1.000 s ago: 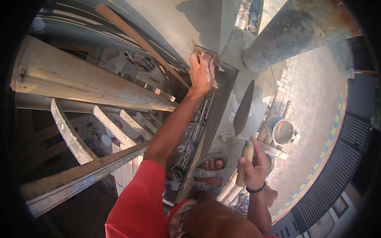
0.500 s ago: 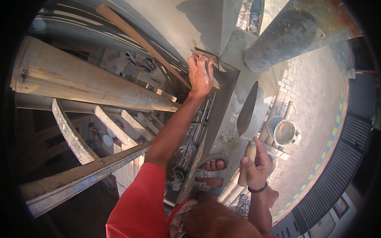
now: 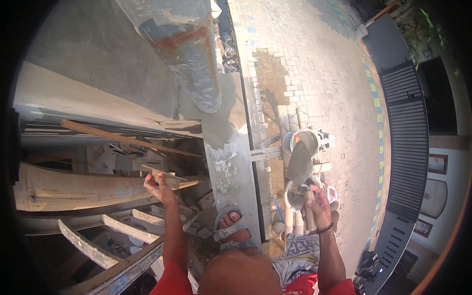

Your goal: The person applies plaster to a wall using a trowel and a wooden float. They repeatedly scoop plaster from a bucket, apply it to the wall, and smooth the surface with the float.

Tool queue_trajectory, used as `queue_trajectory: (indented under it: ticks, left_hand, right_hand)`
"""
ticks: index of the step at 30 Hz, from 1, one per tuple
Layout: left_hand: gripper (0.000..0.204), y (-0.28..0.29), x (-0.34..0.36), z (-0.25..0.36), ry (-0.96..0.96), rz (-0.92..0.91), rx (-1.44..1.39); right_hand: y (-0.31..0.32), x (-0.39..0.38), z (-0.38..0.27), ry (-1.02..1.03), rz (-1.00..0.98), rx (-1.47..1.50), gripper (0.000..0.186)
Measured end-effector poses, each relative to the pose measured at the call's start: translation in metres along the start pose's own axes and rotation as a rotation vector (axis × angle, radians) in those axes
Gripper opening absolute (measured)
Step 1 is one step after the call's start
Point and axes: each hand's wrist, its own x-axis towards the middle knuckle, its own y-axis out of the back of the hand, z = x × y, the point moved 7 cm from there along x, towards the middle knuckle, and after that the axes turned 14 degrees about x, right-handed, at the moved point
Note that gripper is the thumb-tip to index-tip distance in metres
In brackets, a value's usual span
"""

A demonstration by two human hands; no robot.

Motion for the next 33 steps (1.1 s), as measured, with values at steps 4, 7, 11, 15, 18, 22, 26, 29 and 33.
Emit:
queue_trajectory:
  ticks: [4, 7, 11, 15, 18, 22, 26, 29, 33]
  left_hand:
    - [0.036, 0.005, -0.028, 0.004, 0.373, -0.082, -0.257]
    - [0.035, -0.001, -0.029, 0.009, 0.442, -0.394, -0.43]
    - [0.03, 0.005, -0.036, 0.04, 0.427, -0.492, -0.411]
    - [0.03, 0.005, -0.04, 0.076, 0.389, -0.603, -0.475]
    - [0.03, 0.003, -0.05, 0.105, 0.344, -0.582, -0.4]
    - [0.03, -0.023, -0.07, 0.127, 0.367, -0.569, -0.343]
    - [0.035, -0.029, -0.077, 0.146, 0.118, -0.556, 0.055]
    - [0.038, -0.026, -0.077, 0.154, 0.269, -0.491, -0.124]
    - [0.041, -0.038, -0.086, 0.172, -0.222, -0.684, 0.199]
  right_hand:
    - [0.086, 0.024, 0.015, -0.09, 0.237, 0.212, 0.035]
    - [0.117, 0.038, 0.034, -0.199, 0.315, 0.229, 0.032]
    - [0.154, 0.044, 0.077, -0.276, 0.359, 0.31, 0.028]
    - [0.183, 0.032, 0.116, -0.332, 0.471, 0.297, 0.019]
    - [0.187, 0.029, 0.128, -0.428, 0.476, 0.2, 0.014]
    - [0.251, 0.03, 0.202, -0.662, 0.556, 0.198, 0.017]
    - [0.275, 0.028, 0.233, -0.638, 0.629, 0.048, 0.023]
    - [0.212, 0.017, 0.177, -0.432, 0.626, -0.03, 0.027]
    - [0.191, 0.045, 0.129, -0.283, 0.515, -0.07, 0.023]
